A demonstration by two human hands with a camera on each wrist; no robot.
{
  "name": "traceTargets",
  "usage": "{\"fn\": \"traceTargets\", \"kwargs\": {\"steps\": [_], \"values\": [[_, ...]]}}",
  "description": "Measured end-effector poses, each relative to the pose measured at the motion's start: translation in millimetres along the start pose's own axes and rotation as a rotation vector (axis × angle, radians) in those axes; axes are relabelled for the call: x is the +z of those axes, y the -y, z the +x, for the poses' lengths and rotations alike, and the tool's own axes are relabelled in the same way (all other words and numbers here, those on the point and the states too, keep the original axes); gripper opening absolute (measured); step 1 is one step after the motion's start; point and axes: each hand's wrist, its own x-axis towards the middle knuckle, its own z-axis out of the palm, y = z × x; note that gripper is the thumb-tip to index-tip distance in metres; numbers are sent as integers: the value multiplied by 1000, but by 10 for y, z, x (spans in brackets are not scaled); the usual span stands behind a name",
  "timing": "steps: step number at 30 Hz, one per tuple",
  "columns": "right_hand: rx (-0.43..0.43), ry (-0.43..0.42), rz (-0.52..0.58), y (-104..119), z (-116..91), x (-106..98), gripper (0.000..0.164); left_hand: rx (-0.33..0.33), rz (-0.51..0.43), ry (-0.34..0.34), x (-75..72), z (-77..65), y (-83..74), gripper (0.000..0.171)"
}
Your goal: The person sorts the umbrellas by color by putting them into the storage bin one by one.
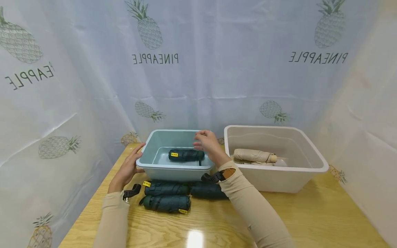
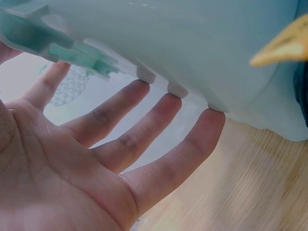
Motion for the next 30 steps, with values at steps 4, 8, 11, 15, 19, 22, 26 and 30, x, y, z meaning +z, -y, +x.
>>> {"fn": "traceTargets", "kwargs": {"steps": [4, 8, 11, 15, 19, 22, 26, 30], "values": [[-162, 60, 15, 14, -235, -85, 17, 4, 4, -13, -35, -3, -13, 57], [-389, 248, -64, -130, -531, -268, 10, -5, -7, -3, -26, -1, -9, 58], [-489, 416, -156, -322, -764, -442, 10, -13, -6, 0, -12, -2, -7, 57], [-482, 502, -313, -595, -994, -677, 10, -4, 10, 2, -12, 7, -28, 57], [-447, 399, -566, -767, -1122, -874, 12, 7, 13, -2, -18, 13, -47, 58], [-415, 320, -734, -835, -1173, -985, 15, 4, 16, 0, -24, 18, -46, 58], [-433, 285, -927, -906, -1198, -1087, 22, -5, 15, 0, -26, 20, -29, 58], [-454, 269, -1112, -1007, -1199, -1144, 37, -7, 6, -3, -13, 19, -19, 57]]}}
